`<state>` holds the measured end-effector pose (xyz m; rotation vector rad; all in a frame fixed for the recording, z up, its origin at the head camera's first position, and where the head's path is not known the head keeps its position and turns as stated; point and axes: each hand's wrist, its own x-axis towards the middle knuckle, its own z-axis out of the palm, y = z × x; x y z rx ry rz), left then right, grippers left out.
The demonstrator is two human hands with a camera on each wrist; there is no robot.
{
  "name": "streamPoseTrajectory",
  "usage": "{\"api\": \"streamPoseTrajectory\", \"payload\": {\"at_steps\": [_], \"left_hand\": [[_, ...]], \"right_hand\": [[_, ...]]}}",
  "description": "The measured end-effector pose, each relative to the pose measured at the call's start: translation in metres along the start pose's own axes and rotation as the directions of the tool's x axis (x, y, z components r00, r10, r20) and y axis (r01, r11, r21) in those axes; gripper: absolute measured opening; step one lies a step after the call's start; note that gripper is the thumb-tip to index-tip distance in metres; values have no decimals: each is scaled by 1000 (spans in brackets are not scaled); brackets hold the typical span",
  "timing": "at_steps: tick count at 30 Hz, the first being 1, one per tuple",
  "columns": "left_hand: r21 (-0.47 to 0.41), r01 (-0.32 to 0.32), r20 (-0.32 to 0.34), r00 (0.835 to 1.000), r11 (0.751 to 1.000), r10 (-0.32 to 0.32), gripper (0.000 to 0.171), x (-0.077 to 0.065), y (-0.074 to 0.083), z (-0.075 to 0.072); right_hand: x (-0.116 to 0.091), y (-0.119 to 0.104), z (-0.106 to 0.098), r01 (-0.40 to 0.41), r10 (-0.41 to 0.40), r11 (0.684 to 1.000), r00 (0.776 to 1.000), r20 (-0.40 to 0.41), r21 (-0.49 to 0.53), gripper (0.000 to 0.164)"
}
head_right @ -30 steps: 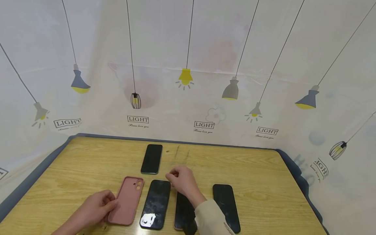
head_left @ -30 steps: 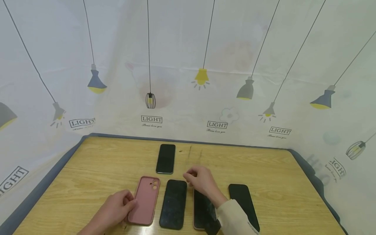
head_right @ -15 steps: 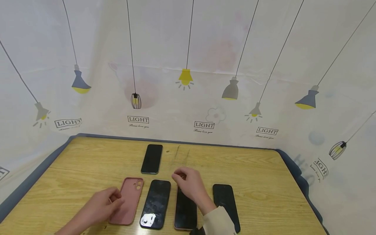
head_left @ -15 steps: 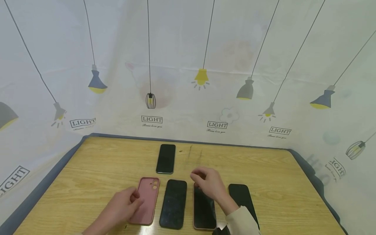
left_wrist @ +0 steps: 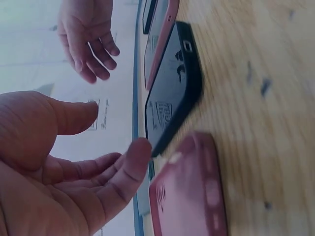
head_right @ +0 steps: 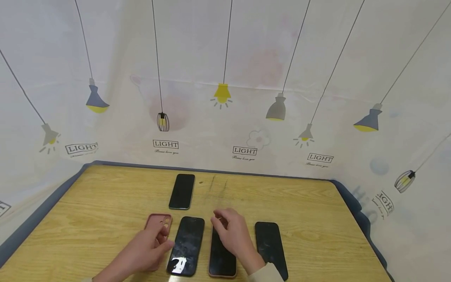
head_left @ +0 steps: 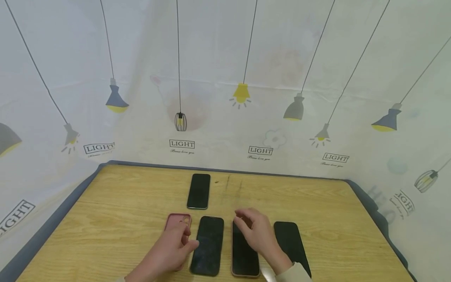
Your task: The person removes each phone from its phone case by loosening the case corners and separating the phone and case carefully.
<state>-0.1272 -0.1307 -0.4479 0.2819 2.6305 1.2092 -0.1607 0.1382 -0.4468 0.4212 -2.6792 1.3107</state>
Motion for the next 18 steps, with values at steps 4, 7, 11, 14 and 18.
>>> {"api": "streamPoseTrajectory", "payload": {"at_steps": [4, 7, 11, 14, 18], "left_hand": [[58, 8, 52, 999, 998, -11, 38, 8, 5, 8], [158, 35, 64, 997, 987, -46, 45, 12, 12, 15], [268, 140, 74, 983, 953, -166, 68, 13, 21, 26], [279, 223, 77, 964, 934, -253, 80, 14, 26, 32], [314, 228, 52, 965, 922, -256, 83, 14, 29, 37]], "right_hand": [[-4, 1, 0, -3, 4, 1000, 1000, 7, -26, 19], [-7, 2, -1, -10, 11, 999, 1000, 29, -37, 20], [-9, 4, -2, -16, 19, 999, 998, 58, -46, 22], [-10, 5, -2, -18, 23, 998, 997, 75, -57, 22], [-11, 5, -2, -27, 33, 997, 995, 92, -69, 22]]}}
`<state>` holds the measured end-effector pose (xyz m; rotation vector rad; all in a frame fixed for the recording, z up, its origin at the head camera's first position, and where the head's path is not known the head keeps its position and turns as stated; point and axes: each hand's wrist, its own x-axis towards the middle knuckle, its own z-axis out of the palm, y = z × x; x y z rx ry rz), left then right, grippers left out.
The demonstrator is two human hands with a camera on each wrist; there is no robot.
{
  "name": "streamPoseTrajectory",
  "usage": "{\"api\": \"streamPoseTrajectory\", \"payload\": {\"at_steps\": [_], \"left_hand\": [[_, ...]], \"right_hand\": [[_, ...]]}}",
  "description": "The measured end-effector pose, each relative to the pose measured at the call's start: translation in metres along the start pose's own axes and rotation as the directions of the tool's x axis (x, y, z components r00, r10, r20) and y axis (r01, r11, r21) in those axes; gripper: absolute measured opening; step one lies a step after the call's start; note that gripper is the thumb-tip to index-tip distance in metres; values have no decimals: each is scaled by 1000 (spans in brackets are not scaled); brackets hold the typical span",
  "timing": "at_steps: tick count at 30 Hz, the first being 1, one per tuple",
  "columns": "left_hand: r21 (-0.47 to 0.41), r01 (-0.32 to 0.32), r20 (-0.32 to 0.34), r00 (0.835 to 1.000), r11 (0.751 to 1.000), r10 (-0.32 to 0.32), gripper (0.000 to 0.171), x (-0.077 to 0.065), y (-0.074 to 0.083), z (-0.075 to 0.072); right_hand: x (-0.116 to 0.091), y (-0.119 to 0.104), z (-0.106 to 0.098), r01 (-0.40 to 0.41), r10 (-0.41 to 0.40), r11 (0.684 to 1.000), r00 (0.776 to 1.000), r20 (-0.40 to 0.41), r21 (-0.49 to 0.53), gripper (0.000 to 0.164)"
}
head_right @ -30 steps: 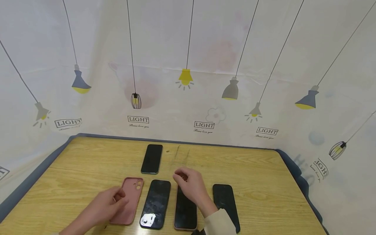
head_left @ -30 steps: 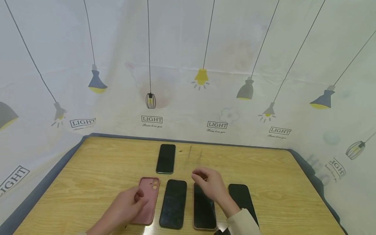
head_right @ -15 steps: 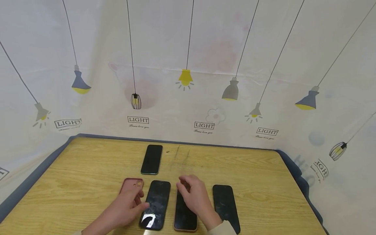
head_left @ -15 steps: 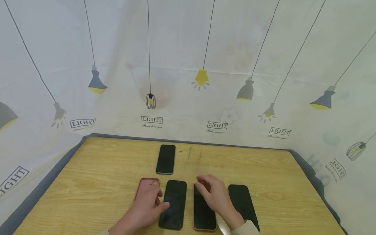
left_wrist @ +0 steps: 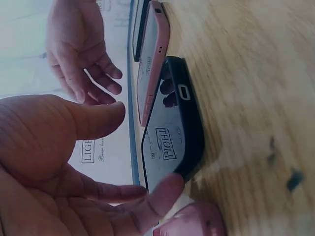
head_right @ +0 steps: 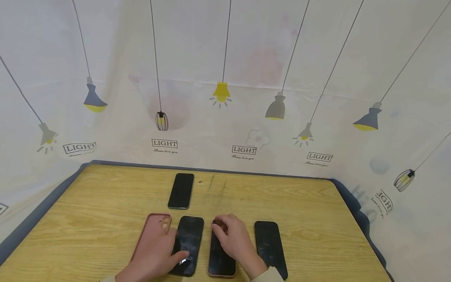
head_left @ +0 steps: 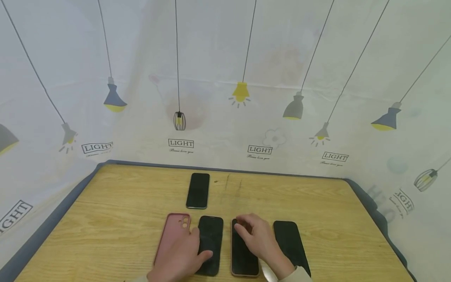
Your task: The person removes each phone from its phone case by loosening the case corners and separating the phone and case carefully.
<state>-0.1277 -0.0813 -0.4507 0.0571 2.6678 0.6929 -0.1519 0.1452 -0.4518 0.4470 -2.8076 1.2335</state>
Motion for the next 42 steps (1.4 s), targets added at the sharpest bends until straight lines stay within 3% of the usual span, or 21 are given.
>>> {"api": "streamPoseTrajectory", "payload": {"at_steps": [5, 10, 13, 18, 21, 28, 32, 35, 38, 42], "left_hand": [[79, -26, -39, 999, 996, 30, 84, 1, 6, 6], [124, 51, -40, 998, 991, -46, 88, 5, 15, 13], [125, 66, -49, 997, 990, -60, 92, 6, 18, 16], [140, 26, -58, 998, 990, -18, 94, 7, 15, 19], [131, 32, -57, 998, 991, -24, 92, 8, 15, 19], [64, 128, -48, 991, 990, -125, 98, 11, 18, 18], [56, 108, -69, 992, 993, -104, 100, 11, 18, 18], [53, 64, -93, 994, 997, -58, 89, 9, 17, 19], [37, 58, -104, 993, 998, -54, 84, 9, 18, 20], [-40, 134, -71, 988, 990, -137, 90, 13, 20, 23]], "right_hand": [[1, -2, -1, -8, 8, 1000, 1000, 14, 4, 22], [0, -1, 1, -8, 8, 1000, 999, 40, -14, 21], [0, 1, 1, -7, 8, 1000, 998, 60, -16, 22], [-1, 1, 2, -16, 16, 1000, 997, 81, -7, 24], [0, 1, 1, -24, 24, 1000, 996, 91, 4, 24], [2, -2, -2, -20, 20, 1000, 997, 78, -1, 23], [3, -2, -3, -7, 6, 1000, 998, 70, 7, 23], [3, -2, -4, -2, 1, 1000, 998, 68, 17, 24], [3, -2, -5, -13, 11, 1000, 998, 69, 22, 24], [5, -1, -6, -28, 25, 999, 997, 69, 34, 25]]}}
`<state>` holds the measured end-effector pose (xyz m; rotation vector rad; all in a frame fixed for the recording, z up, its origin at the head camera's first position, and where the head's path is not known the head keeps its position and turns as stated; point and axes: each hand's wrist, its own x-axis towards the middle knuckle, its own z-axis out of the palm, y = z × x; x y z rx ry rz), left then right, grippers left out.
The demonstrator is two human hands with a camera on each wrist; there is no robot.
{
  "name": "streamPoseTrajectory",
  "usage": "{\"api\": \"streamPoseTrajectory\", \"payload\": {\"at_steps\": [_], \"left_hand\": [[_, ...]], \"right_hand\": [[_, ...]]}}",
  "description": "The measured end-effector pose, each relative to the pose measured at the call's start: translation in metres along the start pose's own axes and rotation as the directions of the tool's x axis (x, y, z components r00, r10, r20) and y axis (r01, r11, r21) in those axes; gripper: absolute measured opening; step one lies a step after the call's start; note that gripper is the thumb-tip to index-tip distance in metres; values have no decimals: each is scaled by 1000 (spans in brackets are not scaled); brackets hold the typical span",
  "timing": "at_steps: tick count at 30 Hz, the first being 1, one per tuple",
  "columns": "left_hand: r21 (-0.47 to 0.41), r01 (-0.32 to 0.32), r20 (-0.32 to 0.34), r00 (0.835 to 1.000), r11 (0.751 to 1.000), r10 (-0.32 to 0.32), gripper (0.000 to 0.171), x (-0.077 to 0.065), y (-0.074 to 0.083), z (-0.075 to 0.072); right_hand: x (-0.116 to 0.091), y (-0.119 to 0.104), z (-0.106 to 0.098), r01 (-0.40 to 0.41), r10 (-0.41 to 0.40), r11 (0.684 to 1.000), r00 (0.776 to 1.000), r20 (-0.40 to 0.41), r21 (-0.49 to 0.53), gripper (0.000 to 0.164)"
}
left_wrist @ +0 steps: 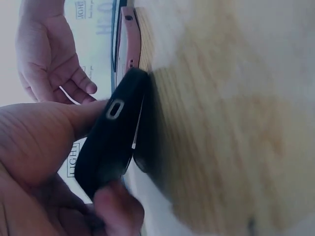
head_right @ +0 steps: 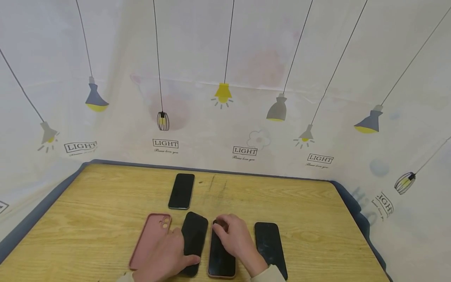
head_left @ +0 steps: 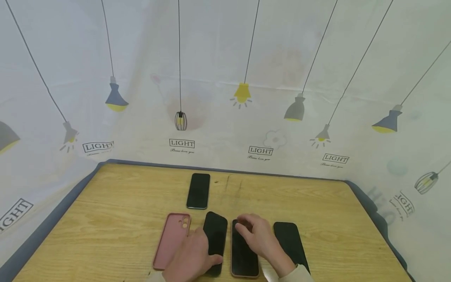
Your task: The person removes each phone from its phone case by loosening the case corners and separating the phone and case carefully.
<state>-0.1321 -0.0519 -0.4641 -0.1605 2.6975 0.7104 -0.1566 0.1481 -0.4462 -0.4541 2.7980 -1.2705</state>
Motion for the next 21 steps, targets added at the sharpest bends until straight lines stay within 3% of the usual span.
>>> {"api": "streamPoseTrajectory", "payload": {"at_steps": [2, 5, 9, 12, 14, 18, 21], "left_hand": [[-57, 29, 34, 999, 998, -27, 88, 2, 0, -1], [-167, -28, 61, 997, 986, 39, 76, 3, -5, -6], [-353, -132, 103, 979, 926, 178, 44, 2, -17, -15], [-451, -124, 132, 970, 884, 204, 29, 1, -23, -18], [-484, -130, 122, 969, 865, 214, 28, -1, -24, -19], [-491, -165, 82, 969, 856, 234, 37, -3, -26, -21], [-510, -219, 41, 960, 832, 278, 39, -4, -28, -23]], "right_hand": [[1, 0, 0, -10, 10, 1000, 1000, -2, 5, 26], [2, 0, -1, -21, 21, 1000, 1000, -3, 7, 27], [5, 1, 0, -7, 7, 1000, 1000, -15, -2, 26], [8, 2, 1, 9, -9, 1000, 1000, -20, -5, 27], [10, 2, 1, 9, -8, 1000, 1000, -17, 11, 28], [15, 1, 1, -7, 7, 999, 1000, -13, 41, 30], [21, -1, 2, -7, 8, 999, 1000, -27, 49, 32]]}}
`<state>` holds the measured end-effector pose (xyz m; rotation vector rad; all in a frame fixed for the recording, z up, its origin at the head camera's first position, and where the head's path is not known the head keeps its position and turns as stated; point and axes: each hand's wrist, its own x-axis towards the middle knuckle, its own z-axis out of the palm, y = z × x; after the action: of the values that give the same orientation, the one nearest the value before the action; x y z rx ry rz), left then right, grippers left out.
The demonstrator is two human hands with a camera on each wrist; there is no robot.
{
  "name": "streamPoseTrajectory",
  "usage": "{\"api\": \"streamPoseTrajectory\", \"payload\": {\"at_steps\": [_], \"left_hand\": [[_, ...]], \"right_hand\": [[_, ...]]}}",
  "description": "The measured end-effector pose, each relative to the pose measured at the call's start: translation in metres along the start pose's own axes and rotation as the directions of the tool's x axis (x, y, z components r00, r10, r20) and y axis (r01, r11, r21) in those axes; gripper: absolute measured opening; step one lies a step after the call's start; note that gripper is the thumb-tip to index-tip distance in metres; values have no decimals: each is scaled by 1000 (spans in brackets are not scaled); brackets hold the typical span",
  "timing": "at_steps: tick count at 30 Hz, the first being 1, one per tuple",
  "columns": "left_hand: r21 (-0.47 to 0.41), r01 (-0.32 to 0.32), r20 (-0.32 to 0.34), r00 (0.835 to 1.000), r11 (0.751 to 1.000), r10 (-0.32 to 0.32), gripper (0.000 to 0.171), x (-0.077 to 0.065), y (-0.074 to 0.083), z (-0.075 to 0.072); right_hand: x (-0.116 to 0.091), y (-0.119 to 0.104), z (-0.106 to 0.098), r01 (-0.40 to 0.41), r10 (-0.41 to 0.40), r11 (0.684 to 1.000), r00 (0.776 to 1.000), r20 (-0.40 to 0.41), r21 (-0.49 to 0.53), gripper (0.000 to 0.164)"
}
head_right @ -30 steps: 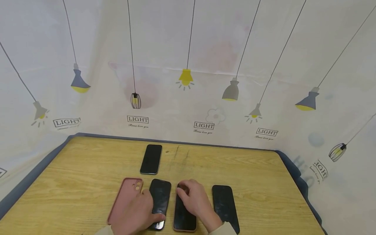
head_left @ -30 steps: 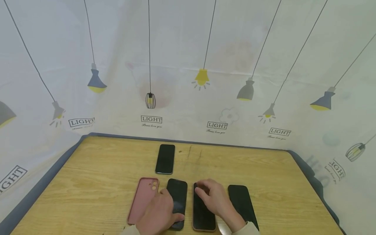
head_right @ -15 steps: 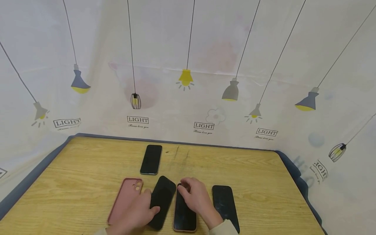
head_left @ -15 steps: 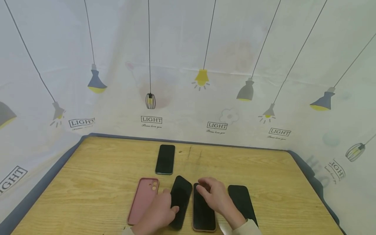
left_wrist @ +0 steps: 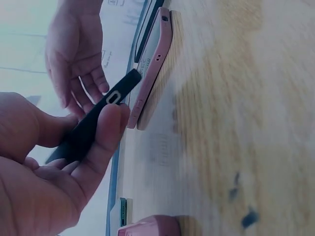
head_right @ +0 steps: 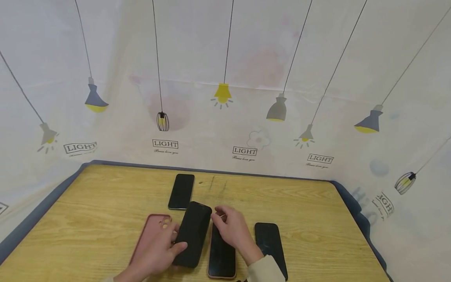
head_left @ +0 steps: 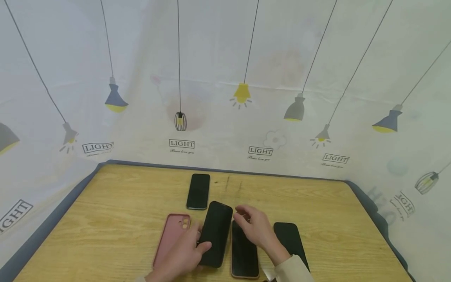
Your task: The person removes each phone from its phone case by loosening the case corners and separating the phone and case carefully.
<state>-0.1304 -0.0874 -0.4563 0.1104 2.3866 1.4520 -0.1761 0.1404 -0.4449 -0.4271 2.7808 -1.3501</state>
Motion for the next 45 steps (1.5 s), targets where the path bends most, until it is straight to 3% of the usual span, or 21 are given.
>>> {"api": "streamPoseTrajectory", "payload": {"at_steps": [4, 9, 15, 20, 31, 40, 45], "left_hand": [[-7, -79, -45, 996, 997, 78, 36, -2, 0, -5], [-3, -123, -101, 987, 992, 122, 37, -2, 0, -7], [-171, -193, -73, 980, 966, 182, 31, 1, -2, -6], [-210, -201, -61, 980, 957, 192, 33, 3, 0, -3], [-272, -174, -52, 985, 946, 166, 34, 4, 6, 1], [-311, -149, -41, 989, 939, 143, 34, 3, 6, 5], [-313, -163, -40, 987, 936, 159, 34, 3, 5, 6]], "right_hand": [[8, -3, 3, 28, -27, 998, 999, -28, 64, 33], [17, -9, 8, 58, -49, 977, 998, -50, 203, 31], [24, -14, 13, 67, -36, 954, 993, -112, 291, 22], [25, -16, 14, 70, -14, 942, 986, -169, 329, 18], [25, -20, 16, 92, -21, 948, 973, -228, 306, 21], [24, -20, 26, 119, -55, 978, 938, -343, 169, 21], [23, -21, 27, 107, -29, 975, 930, -368, 193, 21]]}}
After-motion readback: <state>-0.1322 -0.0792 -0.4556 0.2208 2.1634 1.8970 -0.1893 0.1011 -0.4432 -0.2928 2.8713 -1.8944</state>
